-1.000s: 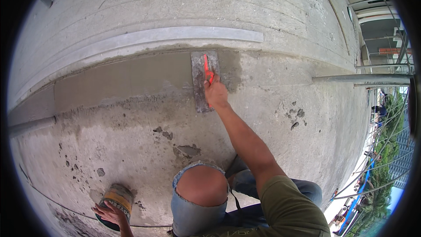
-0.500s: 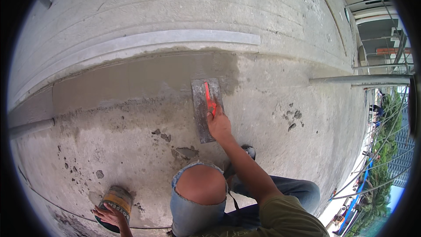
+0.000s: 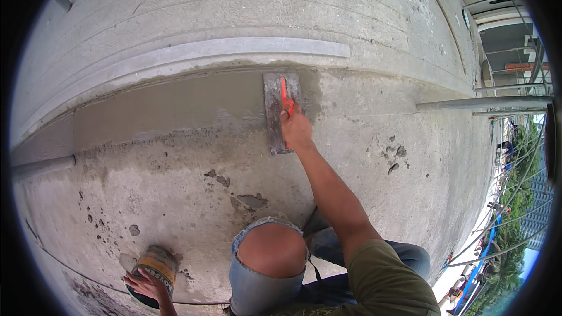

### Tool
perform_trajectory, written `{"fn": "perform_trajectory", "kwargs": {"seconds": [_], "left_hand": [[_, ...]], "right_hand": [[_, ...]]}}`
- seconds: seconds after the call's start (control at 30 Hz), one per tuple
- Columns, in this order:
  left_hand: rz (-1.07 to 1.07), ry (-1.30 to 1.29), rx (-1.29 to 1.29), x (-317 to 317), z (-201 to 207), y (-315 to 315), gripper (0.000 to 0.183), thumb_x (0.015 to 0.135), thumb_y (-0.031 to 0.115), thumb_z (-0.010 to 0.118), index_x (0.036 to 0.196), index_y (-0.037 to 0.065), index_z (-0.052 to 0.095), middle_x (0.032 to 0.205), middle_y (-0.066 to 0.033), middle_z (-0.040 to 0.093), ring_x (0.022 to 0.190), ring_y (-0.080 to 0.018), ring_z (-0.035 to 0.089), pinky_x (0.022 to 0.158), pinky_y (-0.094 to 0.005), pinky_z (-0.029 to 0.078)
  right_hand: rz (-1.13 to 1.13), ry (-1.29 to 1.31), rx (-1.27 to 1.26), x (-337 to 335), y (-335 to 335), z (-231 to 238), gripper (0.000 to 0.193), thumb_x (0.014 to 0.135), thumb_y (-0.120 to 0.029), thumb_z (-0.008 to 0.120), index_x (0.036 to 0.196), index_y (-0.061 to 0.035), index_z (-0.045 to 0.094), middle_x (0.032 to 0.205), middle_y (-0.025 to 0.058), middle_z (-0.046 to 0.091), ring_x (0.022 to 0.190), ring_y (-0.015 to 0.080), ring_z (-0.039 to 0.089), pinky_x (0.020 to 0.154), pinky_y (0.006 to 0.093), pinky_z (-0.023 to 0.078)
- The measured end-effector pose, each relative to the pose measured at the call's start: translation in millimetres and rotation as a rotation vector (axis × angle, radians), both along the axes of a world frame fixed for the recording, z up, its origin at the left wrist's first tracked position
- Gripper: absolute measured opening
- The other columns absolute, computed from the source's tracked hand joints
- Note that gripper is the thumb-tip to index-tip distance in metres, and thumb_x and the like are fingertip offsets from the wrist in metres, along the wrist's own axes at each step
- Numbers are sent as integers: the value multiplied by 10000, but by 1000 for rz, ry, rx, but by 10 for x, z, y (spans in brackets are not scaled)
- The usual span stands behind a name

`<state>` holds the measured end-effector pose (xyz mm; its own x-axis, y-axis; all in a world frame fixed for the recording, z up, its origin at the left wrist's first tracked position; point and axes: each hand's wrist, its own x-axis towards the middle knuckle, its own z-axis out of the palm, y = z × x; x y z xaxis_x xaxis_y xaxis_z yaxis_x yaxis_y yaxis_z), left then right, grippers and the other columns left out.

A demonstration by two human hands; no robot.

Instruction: The person kneels on a concrete floor and uses a red-handled trowel to smooth a patch of wet cement or plaster along the base of a wall. They repeatedly scrape and level the material, occasionally dipping the tool into a nearby bucket.

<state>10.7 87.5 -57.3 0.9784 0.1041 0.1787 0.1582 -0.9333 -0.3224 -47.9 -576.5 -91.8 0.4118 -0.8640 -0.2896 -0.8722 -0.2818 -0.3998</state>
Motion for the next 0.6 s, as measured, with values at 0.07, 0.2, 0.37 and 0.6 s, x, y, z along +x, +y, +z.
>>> {"fn": "perform_trajectory", "kwargs": {"seconds": [0.07, 0.2, 0.37, 0.6], "left_hand": [[10, 4, 6, 5, 25, -30, 751, 927, 636, 215, 1405, 67, 323, 1459, -206, 270, 1290, -372, 354, 987, -521, 314], [30, 25, 3, 10, 56, -80, 748, 928, 634, 216, 1407, 69, 322, 1460, -205, 268, 1291, -368, 354, 990, -508, 315], [24, 15, 0, 0, 67, -89, 752, 925, 639, 214, 1408, 72, 321, 1463, -204, 263, 1296, -364, 350, 997, -507, 308], [31, 18, 4, 7, -6, 35, 743, 926, 638, 214, 1408, 84, 326, 1460, -207, 264, 1300, -366, 344, 1001, -530, 297]], "right_hand": [[-4, -35, -18, 34, -18, -47, 439, 895, -296, 505, 1191, 21, 432, 894, 301, 625, 863, 465, 601, 770, 522, 473], [-12, 20, 9, 79, -59, -121, 461, 891, -297, 509, 1230, 3, 417, 903, 294, 628, 865, 462, 602, 775, 519, 476], [30, -9, -16, -175, 152, -184, 476, 891, -291, 507, 1270, -22, 402, 899, 286, 631, 853, 467, 601, 772, 523, 477], [8, -16, 22, -92, 134, 5, 470, 891, -277, 504, 1271, -20, 401, 889, 289, 630, 836, 470, 602, 755, 522, 484]]}}
